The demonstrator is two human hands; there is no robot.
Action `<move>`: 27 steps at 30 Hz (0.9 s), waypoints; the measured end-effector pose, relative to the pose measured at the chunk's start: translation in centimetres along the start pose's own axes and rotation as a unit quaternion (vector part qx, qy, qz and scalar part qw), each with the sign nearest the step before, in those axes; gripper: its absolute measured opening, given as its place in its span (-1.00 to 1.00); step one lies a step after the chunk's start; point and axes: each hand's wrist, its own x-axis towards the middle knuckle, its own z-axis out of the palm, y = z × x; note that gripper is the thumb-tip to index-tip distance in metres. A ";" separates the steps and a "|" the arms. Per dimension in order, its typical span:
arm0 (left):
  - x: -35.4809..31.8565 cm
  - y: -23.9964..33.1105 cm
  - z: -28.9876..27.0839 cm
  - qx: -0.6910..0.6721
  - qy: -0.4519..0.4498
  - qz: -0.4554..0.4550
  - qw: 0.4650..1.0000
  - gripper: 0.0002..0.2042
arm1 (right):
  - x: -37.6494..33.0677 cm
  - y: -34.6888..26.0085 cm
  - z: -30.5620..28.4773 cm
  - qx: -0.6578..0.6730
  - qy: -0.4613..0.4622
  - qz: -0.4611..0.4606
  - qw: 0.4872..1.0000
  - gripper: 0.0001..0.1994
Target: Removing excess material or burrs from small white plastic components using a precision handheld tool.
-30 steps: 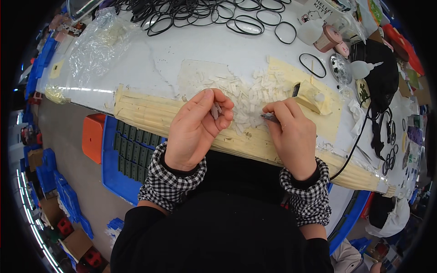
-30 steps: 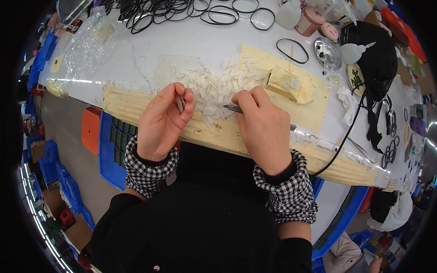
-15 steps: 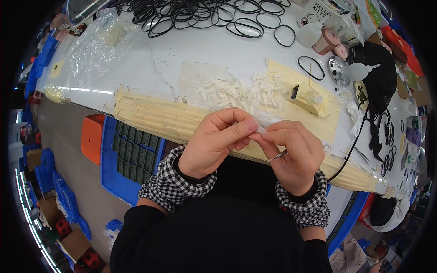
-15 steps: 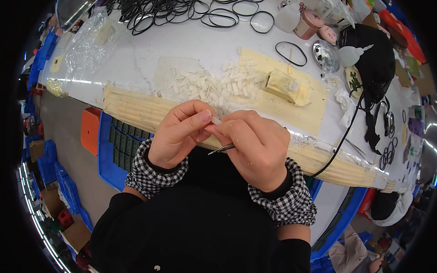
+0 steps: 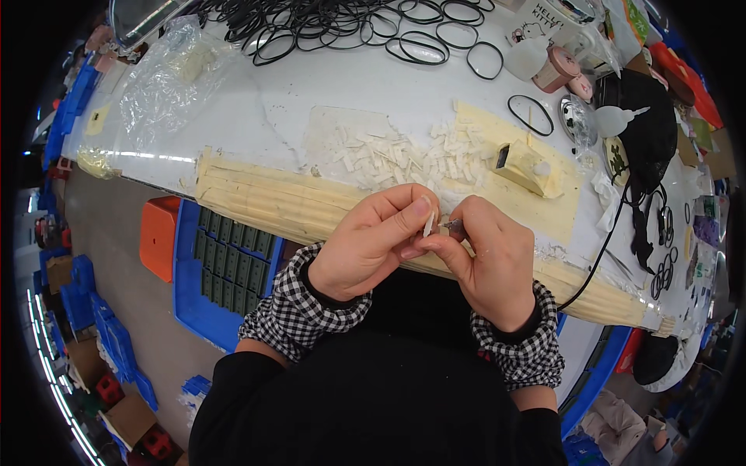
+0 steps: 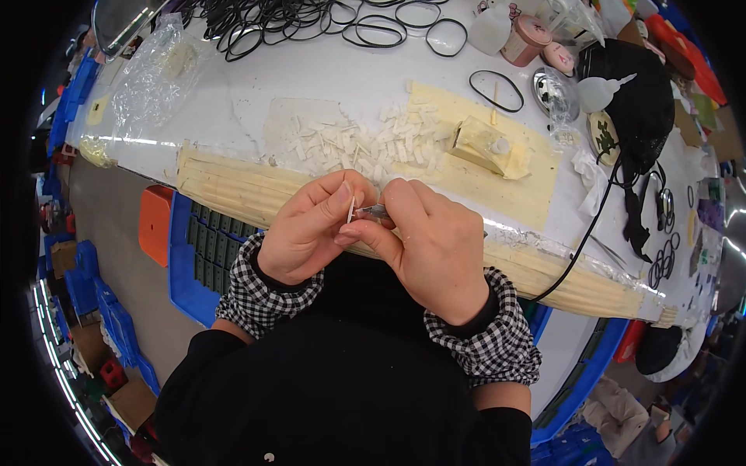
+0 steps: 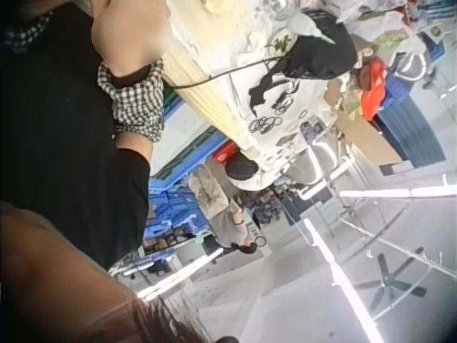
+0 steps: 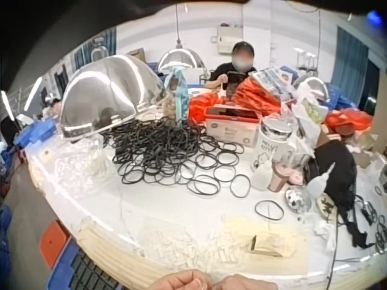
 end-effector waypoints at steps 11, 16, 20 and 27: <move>0.0 -0.1 0.3 -0.035 0.001 -0.017 0.999 -0.77 | 0.0 0.3 0.7 -0.030 -0.001 -0.013 0.999 -0.62; -0.1 -0.2 0.3 -0.040 0.004 -0.019 0.999 -0.77 | 0.0 0.3 0.6 -0.030 -0.012 -0.015 0.999 -0.64; -0.1 -0.2 0.2 -0.064 -0.010 -0.021 0.998 -0.80 | 0.0 0.3 0.6 -0.013 -0.014 -0.010 1.000 -0.65; -0.1 -0.3 0.0 -0.069 -0.024 -0.014 0.997 -0.81 | 0.0 0.1 0.4 -0.029 -0.030 -0.008 0.999 -0.65</move>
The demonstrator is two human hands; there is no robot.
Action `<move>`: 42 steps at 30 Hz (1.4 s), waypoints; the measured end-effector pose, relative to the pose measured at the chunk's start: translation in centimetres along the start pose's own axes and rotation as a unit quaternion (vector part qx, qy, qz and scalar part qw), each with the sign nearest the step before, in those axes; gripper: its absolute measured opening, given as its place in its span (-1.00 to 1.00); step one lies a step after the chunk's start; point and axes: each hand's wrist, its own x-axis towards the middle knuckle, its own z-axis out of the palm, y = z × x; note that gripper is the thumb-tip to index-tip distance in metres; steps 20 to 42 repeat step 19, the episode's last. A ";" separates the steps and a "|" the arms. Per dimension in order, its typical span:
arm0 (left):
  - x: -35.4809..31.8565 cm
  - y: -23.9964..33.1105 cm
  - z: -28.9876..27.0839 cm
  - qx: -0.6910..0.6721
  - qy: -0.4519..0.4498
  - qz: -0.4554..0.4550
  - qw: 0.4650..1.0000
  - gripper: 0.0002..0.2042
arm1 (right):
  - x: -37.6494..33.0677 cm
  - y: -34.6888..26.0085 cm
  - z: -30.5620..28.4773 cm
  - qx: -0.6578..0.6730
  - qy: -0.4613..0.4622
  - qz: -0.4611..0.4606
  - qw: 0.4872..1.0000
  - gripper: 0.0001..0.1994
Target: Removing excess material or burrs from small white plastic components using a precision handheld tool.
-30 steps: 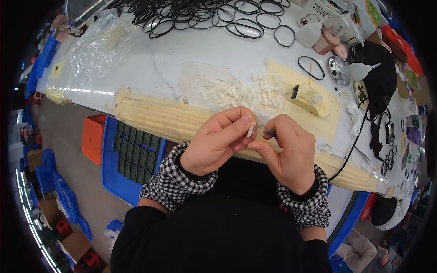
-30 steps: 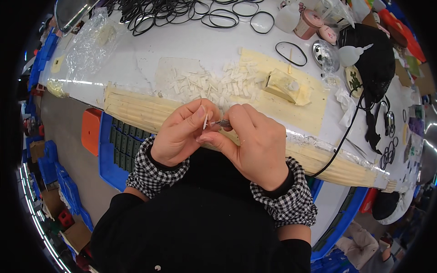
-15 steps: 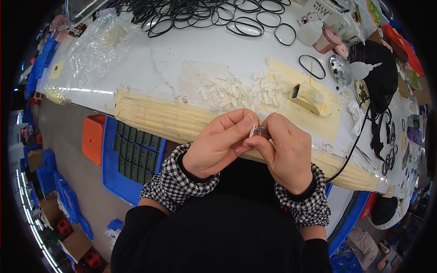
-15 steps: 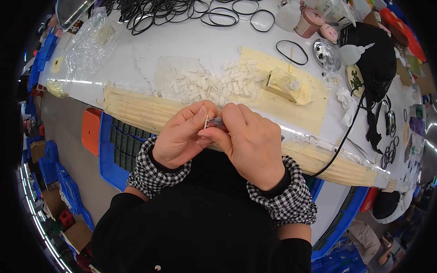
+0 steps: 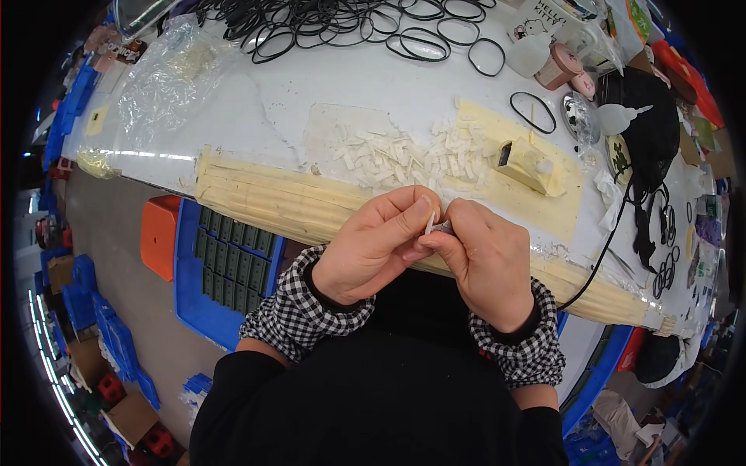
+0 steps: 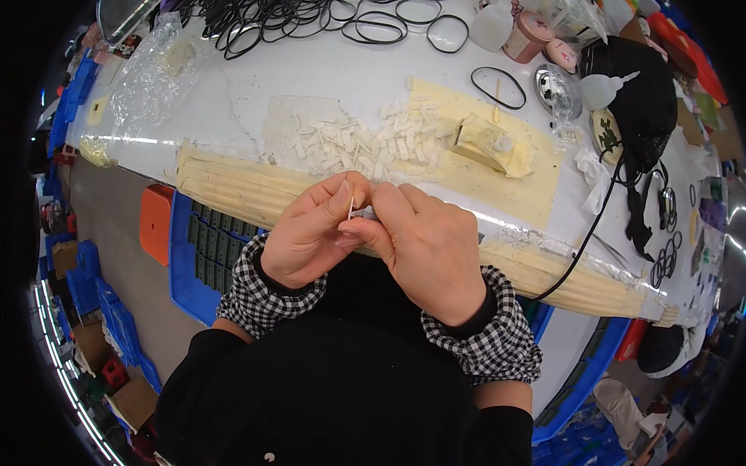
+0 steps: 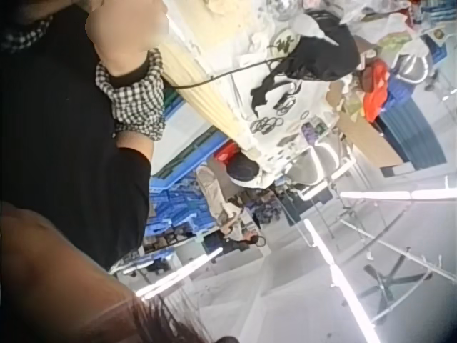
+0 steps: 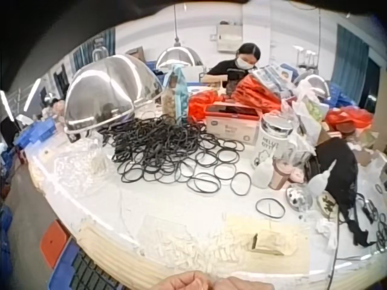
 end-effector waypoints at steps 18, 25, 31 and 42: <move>0.0 -0.1 0.2 -0.018 0.001 -0.004 1.000 -0.80 | 0.0 0.1 0.0 0.008 -0.003 -0.003 1.000 -0.66; 0.0 -0.1 0.2 -0.018 0.001 -0.005 1.000 -0.80 | 0.0 0.1 0.0 0.013 -0.001 -0.003 1.000 -0.66; 0.0 -0.1 0.2 -0.018 0.001 -0.005 1.000 -0.80 | 0.0 0.1 0.0 0.013 -0.001 -0.003 1.000 -0.66; 0.0 -0.1 0.2 -0.018 0.001 -0.005 1.000 -0.80 | 0.0 0.1 0.0 0.013 -0.001 -0.003 1.000 -0.66</move>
